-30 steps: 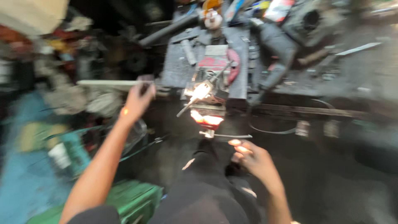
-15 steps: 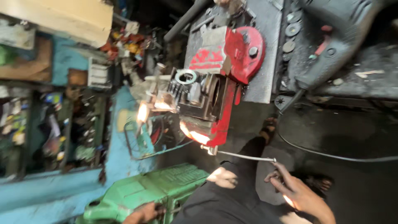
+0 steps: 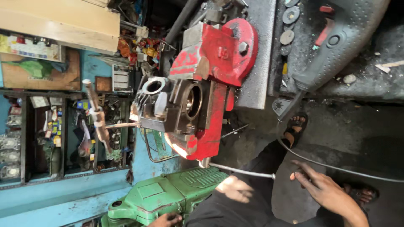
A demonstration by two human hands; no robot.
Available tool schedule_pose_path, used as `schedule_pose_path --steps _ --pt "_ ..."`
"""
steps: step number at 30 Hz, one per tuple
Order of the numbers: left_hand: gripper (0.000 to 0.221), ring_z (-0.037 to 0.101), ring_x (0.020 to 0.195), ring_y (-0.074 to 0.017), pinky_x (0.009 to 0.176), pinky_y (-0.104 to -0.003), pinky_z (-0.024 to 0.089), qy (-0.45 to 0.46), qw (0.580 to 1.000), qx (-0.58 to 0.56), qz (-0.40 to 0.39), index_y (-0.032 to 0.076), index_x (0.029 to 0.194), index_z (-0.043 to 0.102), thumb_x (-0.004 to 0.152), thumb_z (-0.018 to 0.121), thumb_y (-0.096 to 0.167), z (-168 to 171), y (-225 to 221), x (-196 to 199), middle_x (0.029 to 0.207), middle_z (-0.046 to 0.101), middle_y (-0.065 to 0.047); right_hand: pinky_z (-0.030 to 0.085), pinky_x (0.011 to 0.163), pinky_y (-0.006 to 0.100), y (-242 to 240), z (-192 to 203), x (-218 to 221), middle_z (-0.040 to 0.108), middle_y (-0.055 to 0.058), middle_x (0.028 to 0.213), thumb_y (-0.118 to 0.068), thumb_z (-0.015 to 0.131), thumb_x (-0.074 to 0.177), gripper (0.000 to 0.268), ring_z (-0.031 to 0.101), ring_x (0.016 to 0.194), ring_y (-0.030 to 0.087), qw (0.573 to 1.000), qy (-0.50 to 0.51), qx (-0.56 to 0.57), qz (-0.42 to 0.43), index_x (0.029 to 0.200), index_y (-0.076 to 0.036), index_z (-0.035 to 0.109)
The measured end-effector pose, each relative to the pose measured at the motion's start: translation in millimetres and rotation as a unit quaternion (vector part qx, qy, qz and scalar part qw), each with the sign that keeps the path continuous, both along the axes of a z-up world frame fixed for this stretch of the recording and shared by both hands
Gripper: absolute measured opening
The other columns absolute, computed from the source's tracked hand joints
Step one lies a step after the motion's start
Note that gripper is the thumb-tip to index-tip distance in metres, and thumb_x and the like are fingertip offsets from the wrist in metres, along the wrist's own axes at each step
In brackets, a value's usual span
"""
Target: The person uses a T-handle wrench to tighten bolts on a metal engine block secured in a red bench vise. They repeatedly adjust the wrench and rotate the handle to secure the fasteners on the component.
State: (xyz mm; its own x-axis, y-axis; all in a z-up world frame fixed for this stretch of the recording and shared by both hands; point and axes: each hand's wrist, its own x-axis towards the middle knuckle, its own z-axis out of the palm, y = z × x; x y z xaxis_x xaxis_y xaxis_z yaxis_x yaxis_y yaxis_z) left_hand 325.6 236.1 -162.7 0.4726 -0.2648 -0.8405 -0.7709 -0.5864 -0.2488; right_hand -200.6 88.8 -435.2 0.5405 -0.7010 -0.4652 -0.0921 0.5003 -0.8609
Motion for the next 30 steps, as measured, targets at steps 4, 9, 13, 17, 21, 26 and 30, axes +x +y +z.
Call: schedule_pose_path --steps 4,9,13,17,21,26,30 --pt "0.046 0.068 0.115 -0.0135 0.105 -0.03 0.048 0.07 0.997 -0.026 0.01 0.01 0.121 0.074 0.096 0.065 0.047 -2.1 -7.1 2.1 0.113 0.076 -0.003 0.057 0.085 0.033 9.1 -3.1 3.6 0.076 0.004 0.104 -0.041 0.056 0.098 0.051 0.07 0.094 0.02 0.999 -0.014 0.033 -0.025 0.143 -0.017 0.055" --pt "0.043 0.073 0.093 -0.0125 0.09 -0.03 0.055 0.07 0.997 -0.02 -0.023 0.011 0.112 0.075 0.096 0.062 0.048 -12.9 -25.4 4.1 0.094 0.078 -0.003 0.056 0.086 0.032 21.6 6.2 -6.5 0.077 0.002 0.101 -0.039 0.056 0.099 0.048 0.069 0.091 0.018 0.997 0.041 0.05 -0.051 0.143 -0.019 0.056" --pt "0.041 0.07 0.084 -0.0116 0.081 -0.03 0.057 0.115 0.993 -0.032 -0.024 0.01 0.11 0.075 0.098 0.063 0.048 -11.7 -46.9 10.7 0.09 0.077 -0.003 0.055 0.086 0.031 28.0 27.9 -10.6 0.077 0.004 0.098 -0.031 0.055 0.096 0.046 0.07 0.093 0.016 0.99 0.021 -0.028 -0.138 0.138 -0.012 0.058" --pt "0.041 0.072 0.083 -0.0113 0.079 -0.032 0.058 0.168 0.985 -0.041 0.007 0.012 0.114 0.072 0.096 0.061 0.047 -33.5 -69.0 16.1 0.095 0.078 -0.002 0.057 0.078 0.029 40.7 56.3 -25.7 0.076 0.004 0.095 -0.027 0.055 0.1 0.037 0.069 0.084 0.014 0.976 0.043 0.012 -0.215 0.13 -0.008 0.064" --pt "0.044 0.071 0.081 -0.0133 0.075 -0.035 0.056 0.2 0.974 -0.096 -0.044 0.01 0.113 0.072 0.095 0.058 0.047 -61.8 -98.2 25.1 0.095 0.082 -0.002 0.051 0.067 0.026 38.0 97.8 -38.5 0.072 0.003 0.09 -0.022 0.053 0.103 0.036 0.059 0.075 0.009 0.953 0.016 -0.034 -0.3 0.134 -0.007 0.064" --pt "0.043 0.076 0.083 -0.0208 0.083 -0.036 0.058 0.233 0.946 -0.157 -0.159 0.008 0.108 0.073 0.094 0.06 0.047 -116.1 -107.3 17.9 0.091 0.081 -0.009 0.046 0.063 0.023 35.3 158.7 -51.7 0.072 0.001 0.09 -0.019 0.051 0.104 0.033 0.055 0.073 0.007 0.942 0.106 -0.078 -0.31 0.132 -0.006 0.065" --pt "0.042 0.074 0.091 -0.0288 0.084 -0.04 0.056 0.27 0.912 -0.18 -0.25 0.007 0.104 0.071 0.095 0.062 0.046 -142.5 -117.4 -0.1 0.097 0.078 -0.014 0.046 0.065 0.022 33.3 199.3 -40.2 0.071 0.001 0.091 -0.019 0.05 0.105 0.033 0.055 0.074 0.006 0.938 0.12 -0.093 -0.311 0.132 -0.006 0.064"
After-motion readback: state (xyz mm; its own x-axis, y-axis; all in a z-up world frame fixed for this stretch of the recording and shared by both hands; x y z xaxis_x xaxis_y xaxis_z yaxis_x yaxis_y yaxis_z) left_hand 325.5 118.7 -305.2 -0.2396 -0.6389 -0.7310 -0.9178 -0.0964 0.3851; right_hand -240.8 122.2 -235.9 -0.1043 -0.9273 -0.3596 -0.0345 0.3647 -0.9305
